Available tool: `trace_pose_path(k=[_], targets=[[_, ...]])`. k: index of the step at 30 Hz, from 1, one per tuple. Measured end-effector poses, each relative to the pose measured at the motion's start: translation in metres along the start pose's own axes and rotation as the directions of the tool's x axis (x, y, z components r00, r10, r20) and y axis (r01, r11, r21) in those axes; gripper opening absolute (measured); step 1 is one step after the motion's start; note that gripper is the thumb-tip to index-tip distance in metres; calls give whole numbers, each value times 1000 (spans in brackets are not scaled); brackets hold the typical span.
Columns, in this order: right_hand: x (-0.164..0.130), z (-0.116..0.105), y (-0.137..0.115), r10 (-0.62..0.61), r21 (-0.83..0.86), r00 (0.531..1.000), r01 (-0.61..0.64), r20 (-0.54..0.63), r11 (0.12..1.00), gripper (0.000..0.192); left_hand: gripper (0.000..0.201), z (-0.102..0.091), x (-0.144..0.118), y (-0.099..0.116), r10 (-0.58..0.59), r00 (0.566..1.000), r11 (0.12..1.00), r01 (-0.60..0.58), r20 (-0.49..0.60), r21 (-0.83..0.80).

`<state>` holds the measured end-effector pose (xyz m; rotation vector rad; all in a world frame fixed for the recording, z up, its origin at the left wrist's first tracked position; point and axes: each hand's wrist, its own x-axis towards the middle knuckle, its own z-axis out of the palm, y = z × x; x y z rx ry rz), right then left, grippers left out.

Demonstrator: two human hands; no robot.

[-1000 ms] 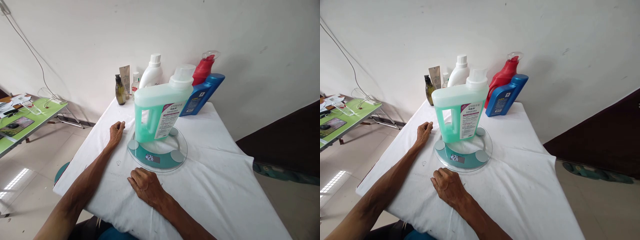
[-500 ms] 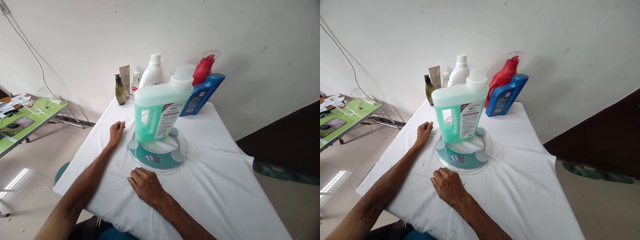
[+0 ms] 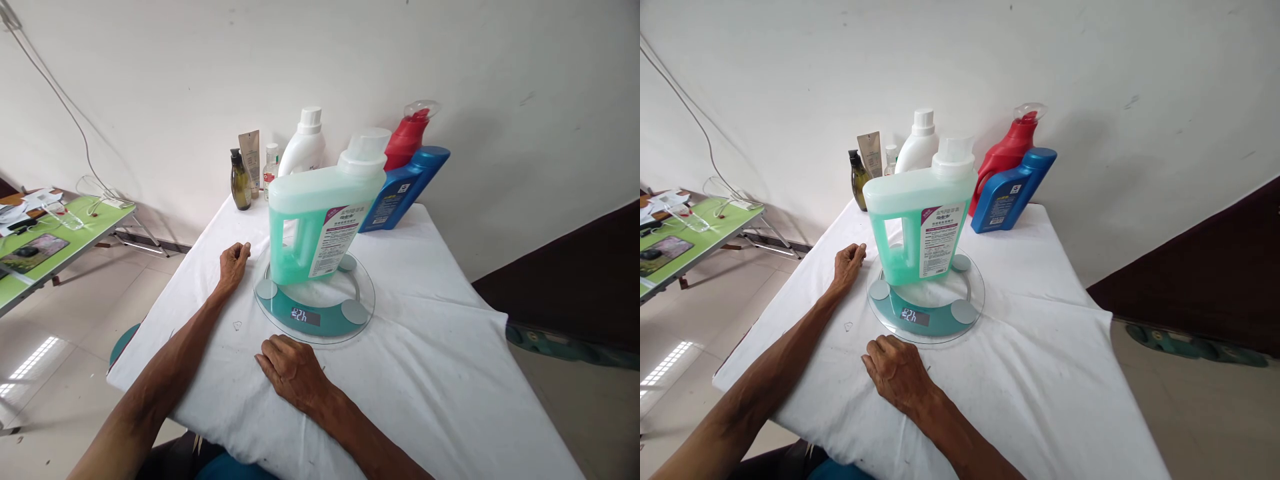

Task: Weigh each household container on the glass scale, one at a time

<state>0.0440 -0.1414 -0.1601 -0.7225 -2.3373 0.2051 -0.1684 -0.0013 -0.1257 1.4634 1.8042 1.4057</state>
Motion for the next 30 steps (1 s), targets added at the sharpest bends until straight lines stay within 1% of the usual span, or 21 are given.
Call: trace_pose_path(k=[12,24,30], targets=[[0,-2,0,11,-8,999,-11,35,1000,25,44,0,1,-1,-13,1000,1000,13,8,-3],[0,-2,-1,4,4,1000,-4,-6,1000,26,43,0,1,-2,9,1000,1000,-9,2,-18],[1,-3,-1,5,8,1000,-5,-1,1000,26,44,1,0,-3,3,1000,999,-3,5,-36]])
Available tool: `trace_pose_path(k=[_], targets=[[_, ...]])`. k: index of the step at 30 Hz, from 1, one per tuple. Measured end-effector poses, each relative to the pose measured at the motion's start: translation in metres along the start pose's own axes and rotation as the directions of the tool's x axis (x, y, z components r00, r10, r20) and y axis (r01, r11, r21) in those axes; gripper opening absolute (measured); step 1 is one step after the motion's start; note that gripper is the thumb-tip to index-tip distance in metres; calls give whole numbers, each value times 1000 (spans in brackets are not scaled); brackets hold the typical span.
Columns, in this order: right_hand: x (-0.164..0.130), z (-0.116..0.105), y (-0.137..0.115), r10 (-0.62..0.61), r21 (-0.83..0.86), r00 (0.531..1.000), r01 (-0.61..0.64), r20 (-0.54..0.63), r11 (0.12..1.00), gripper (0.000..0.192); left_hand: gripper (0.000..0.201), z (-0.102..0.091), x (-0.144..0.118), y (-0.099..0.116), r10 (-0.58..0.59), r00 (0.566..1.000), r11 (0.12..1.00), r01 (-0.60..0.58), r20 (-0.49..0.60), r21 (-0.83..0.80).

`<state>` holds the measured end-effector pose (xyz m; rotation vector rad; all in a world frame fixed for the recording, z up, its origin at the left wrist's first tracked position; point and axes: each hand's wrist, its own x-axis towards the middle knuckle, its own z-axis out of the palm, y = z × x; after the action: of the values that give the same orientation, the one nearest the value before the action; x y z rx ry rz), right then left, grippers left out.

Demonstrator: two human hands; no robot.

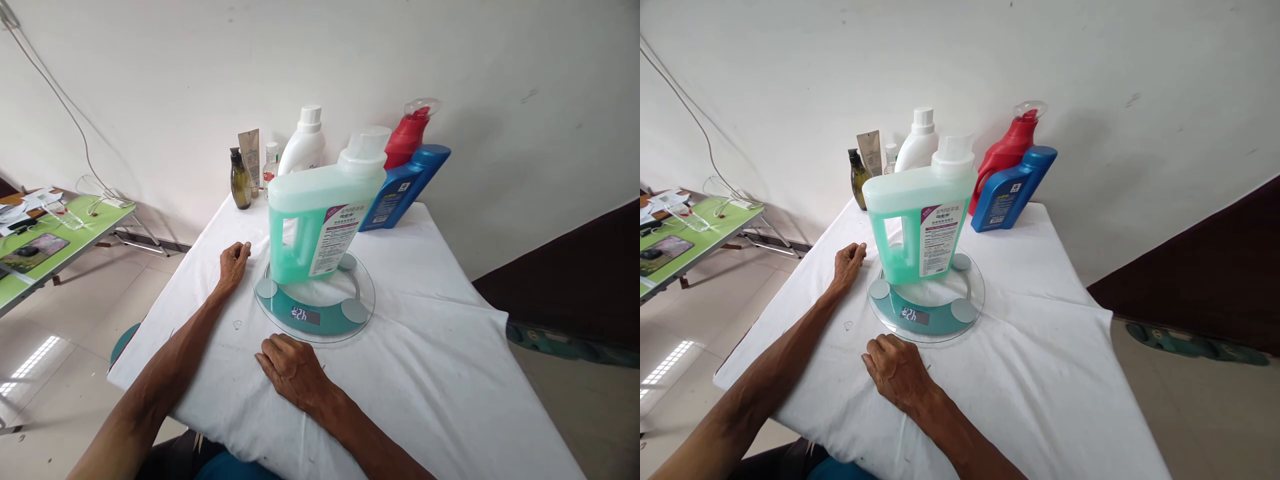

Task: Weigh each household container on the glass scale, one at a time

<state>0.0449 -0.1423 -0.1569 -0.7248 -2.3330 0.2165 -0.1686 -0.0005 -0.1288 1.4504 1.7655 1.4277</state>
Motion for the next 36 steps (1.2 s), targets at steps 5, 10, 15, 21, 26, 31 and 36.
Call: trace_pose_path(k=[5,10,15,21,26,31,36], targets=[[-1,2,1,-2,-9,1000,1,-10,1000,27,45,-4,-5,16,10,1000,995,-12,-18,-99],[-2,5,1,10,-10,1000,-10,7,1000,28,55,-6,-9,66,219,974,953,-225,-52,-202],[-2,4,0,46,-16,997,-45,54,999,27,60,13,-11,112,308,946,916,-265,104,-300],[2,3,0,74,-27,992,-72,102,997,20,57,28,-8,133,168,969,954,-114,179,-279],[3,5,0,72,-54,987,-64,143,996,18,39,34,-2,141,71,997,906,-50,34,-420],[-4,30,2,14,-71,994,-7,110,997,25,40,48,2,160,7,998,871,-35,-59,-489],[-10,66,5,29,-159,997,-18,68,987,30,47,68,16,201,86,992,813,-122,-89,-569]])
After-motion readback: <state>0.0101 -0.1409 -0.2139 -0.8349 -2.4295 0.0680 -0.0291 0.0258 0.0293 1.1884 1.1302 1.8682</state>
